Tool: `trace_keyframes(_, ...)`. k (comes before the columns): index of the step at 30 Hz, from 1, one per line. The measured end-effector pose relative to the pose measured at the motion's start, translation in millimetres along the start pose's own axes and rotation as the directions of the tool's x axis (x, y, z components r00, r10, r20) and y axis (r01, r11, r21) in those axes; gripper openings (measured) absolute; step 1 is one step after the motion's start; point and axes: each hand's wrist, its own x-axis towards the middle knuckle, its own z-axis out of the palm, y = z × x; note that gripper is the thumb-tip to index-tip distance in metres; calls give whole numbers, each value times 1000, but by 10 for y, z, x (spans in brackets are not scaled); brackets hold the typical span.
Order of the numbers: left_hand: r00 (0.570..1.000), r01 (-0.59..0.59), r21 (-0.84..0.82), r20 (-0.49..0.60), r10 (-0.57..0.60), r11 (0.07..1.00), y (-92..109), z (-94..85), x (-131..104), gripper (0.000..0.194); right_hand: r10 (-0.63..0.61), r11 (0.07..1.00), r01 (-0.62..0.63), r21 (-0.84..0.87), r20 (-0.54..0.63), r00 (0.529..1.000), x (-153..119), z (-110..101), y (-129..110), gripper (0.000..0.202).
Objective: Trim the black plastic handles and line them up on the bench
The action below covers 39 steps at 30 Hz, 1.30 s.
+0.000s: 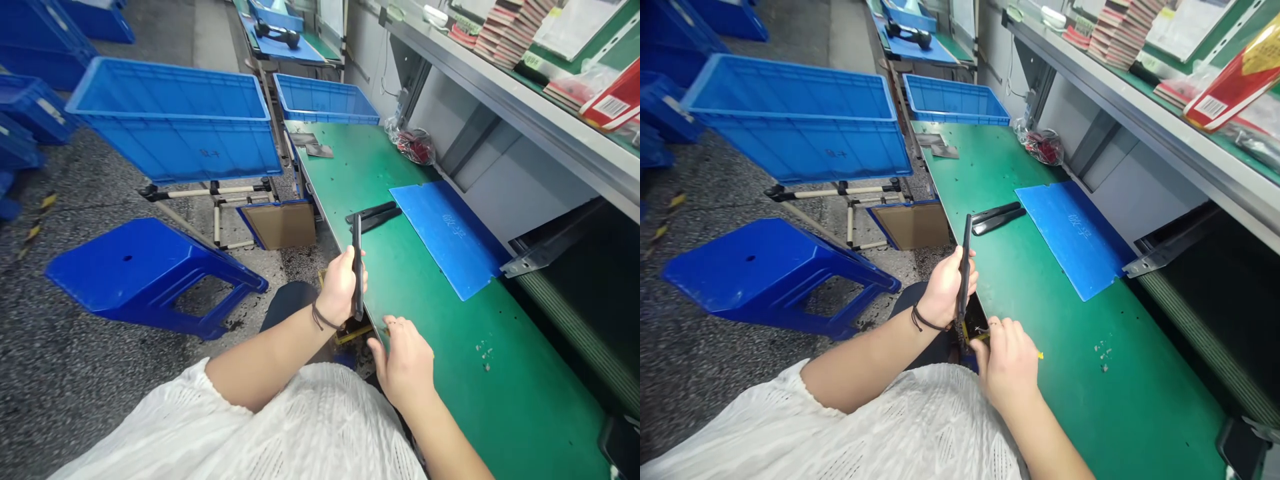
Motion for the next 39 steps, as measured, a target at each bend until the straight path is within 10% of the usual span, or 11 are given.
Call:
trace_keyframes(4, 999, -23, -26, -30, 22, 999, 136, -144, 82, 33, 46, 998, -25, -62, 364, 930, -31, 34, 0, 41)
trace_keyframes(7, 1000, -19, -62, -16, 18, 998, 194, -240, 106, 33, 112, 993, -79, -85, 516, 849, 4, 59, -38, 11)
trace_keyframes(11, 1000, -3, -75, -19, 2, 997, 218, -344, 122, 33, 143, 990, -116, -83, 528, 837, 29, 111, -41, 8)
trace_keyframes(14, 999, 4, -76, -35, -7, 997, 210, -404, 125, 34, 137, 989, -144, -27, 526, 840, 25, 121, -20, 43)
trace_keyframes(19, 1000, 22, -153, -13, -25, 988, 145, -395, 89, 35, 135, 976, -193, 99, 422, 897, 59, 54, -30, 22)
trace_keyframes(26, 997, 50, -227, 77, -33, 973, 155, -258, 12, 36, 63, 975, -59, 216, -10, 998, 40, 46, -125, 51)
trace_keyframes(30, 999, 17, -224, 53, -6, 975, 221, -341, 53, 33, 86, 985, -111, 129, 187, 979, 16, 14, -107, 9)
trace_keyframes(34, 999, 37, -217, -5, -39, 975, 201, -425, 94, 33, 135, 979, -193, 64, 505, 852, 16, -40, -63, 48)
trace_keyframes(39, 999, 41, -254, 19, -37, 966, 45, -318, -25, 32, 144, 836, -204, 510, 156, 977, 103, -22, -173, 35)
